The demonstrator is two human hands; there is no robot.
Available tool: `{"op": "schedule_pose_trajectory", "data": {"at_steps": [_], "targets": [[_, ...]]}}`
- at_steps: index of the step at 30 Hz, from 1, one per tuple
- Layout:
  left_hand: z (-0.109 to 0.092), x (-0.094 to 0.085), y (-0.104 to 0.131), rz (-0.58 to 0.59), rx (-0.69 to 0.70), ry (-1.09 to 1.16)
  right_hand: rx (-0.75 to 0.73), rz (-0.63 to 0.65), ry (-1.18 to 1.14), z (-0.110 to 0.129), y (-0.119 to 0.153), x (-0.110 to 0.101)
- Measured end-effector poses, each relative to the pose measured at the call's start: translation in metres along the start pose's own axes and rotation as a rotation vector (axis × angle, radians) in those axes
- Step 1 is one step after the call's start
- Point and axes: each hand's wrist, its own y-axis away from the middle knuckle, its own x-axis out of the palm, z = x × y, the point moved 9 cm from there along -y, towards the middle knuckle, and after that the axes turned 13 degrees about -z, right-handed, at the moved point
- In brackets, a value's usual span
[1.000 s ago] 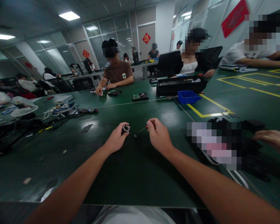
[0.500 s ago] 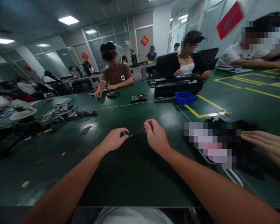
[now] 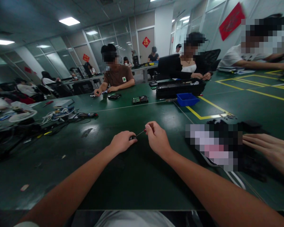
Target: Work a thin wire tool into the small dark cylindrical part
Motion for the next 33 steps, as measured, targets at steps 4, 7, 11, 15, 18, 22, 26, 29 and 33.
{"op": "schedule_pose_trajectory", "data": {"at_steps": [4, 7, 11, 15, 18, 22, 26, 29, 33], "targets": [[0.007, 0.0, -0.001, 0.005, -0.041, 0.153, 0.0, 0.012, -0.005, -0.002, 0.0, 0.001], [0.021, -0.006, -0.002, -0.009, -0.111, 0.291, 0.002, 0.019, -0.016, -0.004, 0.0, 0.002], [0.053, -0.024, 0.001, -0.051, -0.233, 0.405, -0.006, 0.029, -0.019, -0.004, 0.0, 0.003], [0.098, -0.046, 0.014, -0.098, -0.392, 0.54, -0.002, 0.036, -0.014, -0.006, 0.001, 0.005], [0.14, -0.068, 0.031, -0.177, -0.497, 0.612, 0.01, 0.044, -0.017, -0.009, 0.0, 0.006], [0.205, -0.108, 0.071, -0.333, -0.662, 0.573, 0.016, 0.051, -0.018, -0.011, 0.0, 0.006], [0.264, -0.155, 0.128, -0.514, -0.866, 0.506, 0.026, 0.055, -0.013, -0.012, 0.0, 0.006], [0.299, -0.188, 0.178, -0.679, -1.028, 0.443, 0.035, 0.055, -0.011, -0.014, -0.001, 0.006], [0.323, -0.222, 0.232, -0.879, -1.117, 0.336, 0.044, 0.053, -0.004, -0.015, -0.002, 0.005]]}}
